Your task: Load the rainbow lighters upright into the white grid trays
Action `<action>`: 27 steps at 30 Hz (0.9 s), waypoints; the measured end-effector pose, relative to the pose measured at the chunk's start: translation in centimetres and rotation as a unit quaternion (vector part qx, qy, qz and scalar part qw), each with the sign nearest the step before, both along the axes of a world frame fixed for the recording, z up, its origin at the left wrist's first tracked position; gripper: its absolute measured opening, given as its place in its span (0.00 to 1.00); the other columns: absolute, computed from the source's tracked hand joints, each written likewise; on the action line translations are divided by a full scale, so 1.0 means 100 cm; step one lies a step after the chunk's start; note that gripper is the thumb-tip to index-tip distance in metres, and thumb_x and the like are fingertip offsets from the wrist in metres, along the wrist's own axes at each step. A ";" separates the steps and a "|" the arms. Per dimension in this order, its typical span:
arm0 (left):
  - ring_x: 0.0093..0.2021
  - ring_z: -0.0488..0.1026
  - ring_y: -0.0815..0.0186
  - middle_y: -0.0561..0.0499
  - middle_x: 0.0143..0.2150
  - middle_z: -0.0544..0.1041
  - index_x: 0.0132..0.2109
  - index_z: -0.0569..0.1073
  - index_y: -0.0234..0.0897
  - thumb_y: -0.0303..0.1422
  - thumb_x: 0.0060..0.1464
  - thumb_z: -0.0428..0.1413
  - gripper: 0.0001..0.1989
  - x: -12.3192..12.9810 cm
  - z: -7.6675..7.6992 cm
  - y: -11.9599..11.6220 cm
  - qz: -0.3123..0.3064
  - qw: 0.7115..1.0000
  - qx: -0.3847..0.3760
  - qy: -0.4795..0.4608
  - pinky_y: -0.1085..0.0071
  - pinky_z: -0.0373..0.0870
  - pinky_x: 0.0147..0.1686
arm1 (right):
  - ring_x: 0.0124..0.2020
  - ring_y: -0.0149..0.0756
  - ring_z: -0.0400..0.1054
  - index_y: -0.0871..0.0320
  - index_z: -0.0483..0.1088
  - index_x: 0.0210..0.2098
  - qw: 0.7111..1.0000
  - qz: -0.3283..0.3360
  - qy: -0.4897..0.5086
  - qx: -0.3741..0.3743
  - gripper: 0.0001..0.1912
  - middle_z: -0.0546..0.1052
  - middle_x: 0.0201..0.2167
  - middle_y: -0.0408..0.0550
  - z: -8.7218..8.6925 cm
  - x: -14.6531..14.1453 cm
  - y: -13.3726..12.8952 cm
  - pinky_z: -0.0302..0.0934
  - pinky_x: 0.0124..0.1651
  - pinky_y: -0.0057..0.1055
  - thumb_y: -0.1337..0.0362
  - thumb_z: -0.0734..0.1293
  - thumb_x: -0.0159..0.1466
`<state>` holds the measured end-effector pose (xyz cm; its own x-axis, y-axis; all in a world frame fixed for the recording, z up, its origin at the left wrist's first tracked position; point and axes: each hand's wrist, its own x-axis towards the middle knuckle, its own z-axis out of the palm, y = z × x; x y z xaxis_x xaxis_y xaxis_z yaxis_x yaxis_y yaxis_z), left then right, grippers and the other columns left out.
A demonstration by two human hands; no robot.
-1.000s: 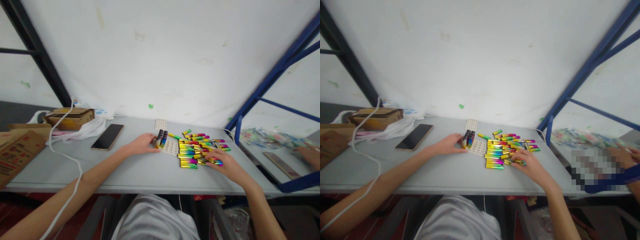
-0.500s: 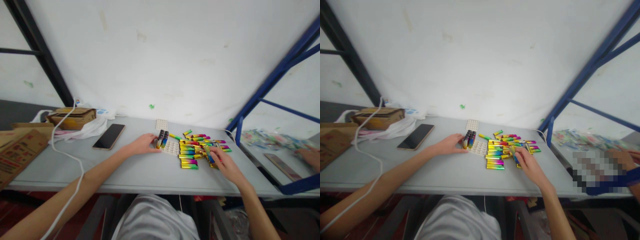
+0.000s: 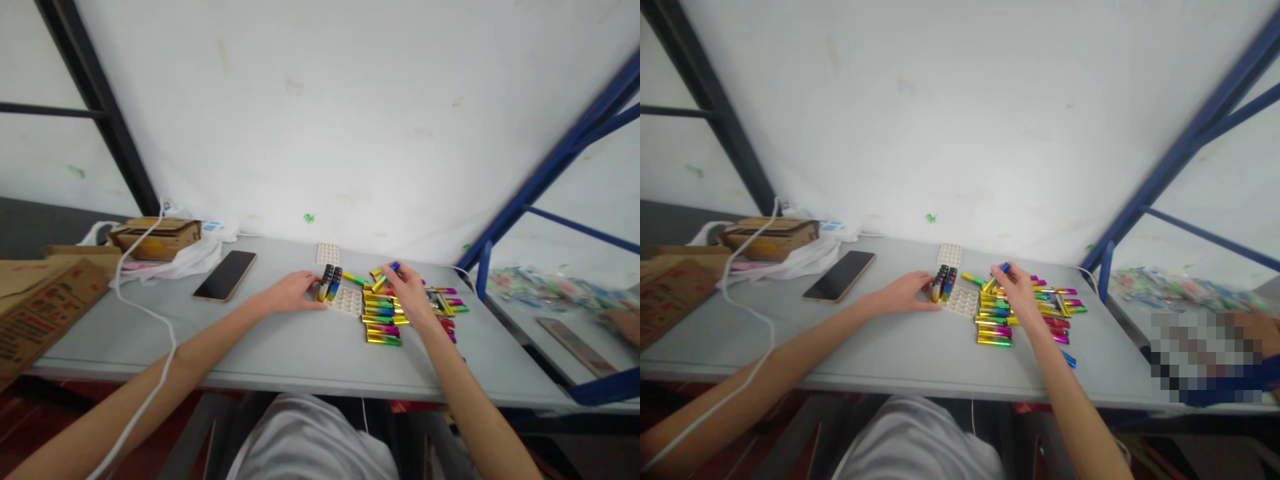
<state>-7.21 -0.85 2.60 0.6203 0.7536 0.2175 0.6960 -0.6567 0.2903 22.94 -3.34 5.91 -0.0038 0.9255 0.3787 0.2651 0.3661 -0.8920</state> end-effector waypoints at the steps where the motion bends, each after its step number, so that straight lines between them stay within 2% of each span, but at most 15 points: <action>1: 0.42 0.76 0.53 0.43 0.44 0.79 0.48 0.75 0.35 0.56 0.55 0.61 0.28 0.000 0.000 0.000 0.001 1.000 -0.001 0.001 0.65 0.69 0.42 | 0.31 0.34 0.67 0.56 0.70 0.31 1.000 0.015 0.005 0.003 0.24 0.72 0.28 0.44 0.000 -0.006 0.006 0.65 0.34 0.30 0.40 0.69 0.63; 5: 0.42 0.76 0.53 0.43 0.44 0.79 0.47 0.75 0.34 0.57 0.55 0.60 0.29 0.000 -0.001 0.000 -0.003 1.000 0.002 0.001 0.64 0.69 0.42 | 0.31 0.33 0.70 0.55 0.68 0.36 0.987 0.142 0.070 -0.018 0.23 0.75 0.33 0.45 0.005 -0.030 0.022 0.68 0.35 0.30 0.40 0.66 0.65; 7: 0.41 0.76 0.53 0.43 0.44 0.79 0.47 0.75 0.34 0.57 0.55 0.60 0.29 0.000 -0.001 0.000 -0.003 1.000 0.002 0.000 0.65 0.68 0.41 | 0.24 0.29 0.66 0.54 0.66 0.37 0.978 0.178 0.106 -0.041 0.22 0.72 0.26 0.40 0.005 -0.040 0.023 0.64 0.28 0.27 0.40 0.67 0.65; 9: 0.41 0.76 0.54 0.43 0.43 0.79 0.47 0.75 0.34 0.57 0.55 0.60 0.29 0.000 -0.001 0.000 0.000 1.000 0.003 0.001 0.65 0.68 0.41 | 0.16 0.25 0.54 0.53 0.66 0.37 0.975 0.168 0.131 -0.068 0.23 0.62 0.19 0.34 0.002 -0.049 0.023 0.51 0.20 0.23 0.41 0.69 0.63; 11: 0.41 0.76 0.53 0.43 0.43 0.79 0.46 0.75 0.35 0.58 0.55 0.60 0.29 0.000 -0.002 0.001 -0.001 1.000 0.005 0.002 0.65 0.68 0.41 | 0.15 0.22 0.44 0.54 0.65 0.35 0.972 0.146 0.155 -0.098 0.24 0.54 0.18 0.31 -0.004 -0.054 0.022 0.40 0.18 0.22 0.40 0.72 0.60; 12: 0.41 0.76 0.53 0.43 0.43 0.79 0.46 0.75 0.35 0.58 0.55 0.60 0.29 0.000 -0.003 0.001 -0.001 1.000 0.007 0.002 0.65 0.69 0.41 | 0.16 0.22 0.42 0.54 0.65 0.33 0.969 0.143 0.164 -0.117 0.26 0.52 0.18 0.31 -0.007 -0.056 0.022 0.37 0.18 0.22 0.39 0.73 0.59; 16: 0.42 0.76 0.53 0.43 0.43 0.79 0.46 0.76 0.35 0.56 0.54 0.61 0.28 0.000 -0.004 0.002 0.001 1.000 0.008 -0.006 0.65 0.69 0.41 | 0.16 0.23 0.37 0.55 0.55 0.21 0.945 0.169 0.194 -0.203 0.34 0.48 0.16 0.33 -0.020 -0.058 0.024 0.33 0.18 0.25 0.31 0.64 0.59; 19: 0.42 0.76 0.53 0.44 0.43 0.79 0.47 0.76 0.35 0.54 0.54 0.62 0.26 0.001 -0.002 0.002 -0.003 1.000 0.007 -0.006 0.66 0.69 0.42 | 0.16 0.24 0.33 0.53 0.50 0.17 0.945 0.132 0.185 -0.237 0.33 0.44 0.14 0.34 -0.025 -0.060 0.027 0.29 0.18 0.26 0.35 0.59 0.64; 23: 0.42 0.76 0.53 0.44 0.43 0.79 0.47 0.76 0.35 0.53 0.55 0.62 0.26 0.001 0.000 0.000 -0.006 1.000 0.004 -0.009 0.65 0.69 0.42 | 0.15 0.25 0.34 0.53 0.50 0.16 0.964 0.081 0.146 -0.207 0.27 0.46 0.13 0.35 -0.028 -0.064 0.025 0.30 0.18 0.27 0.47 0.57 0.66; 27: 0.42 0.76 0.53 0.44 0.43 0.79 0.47 0.76 0.35 0.53 0.54 0.62 0.26 0.001 0.000 0.000 -0.005 1.000 0.003 -0.014 0.65 0.69 0.42 | 0.15 0.25 0.36 0.53 0.51 0.17 0.975 0.091 0.112 -0.171 0.27 0.47 0.12 0.35 -0.028 -0.064 0.022 0.32 0.18 0.27 0.46 0.57 0.66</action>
<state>-7.08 -0.89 2.62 0.6206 0.7465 0.2401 0.6813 -0.6649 0.3062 16.56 -1.12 3.06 -0.1323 0.9895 0.0590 0.0085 0.0607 -0.9981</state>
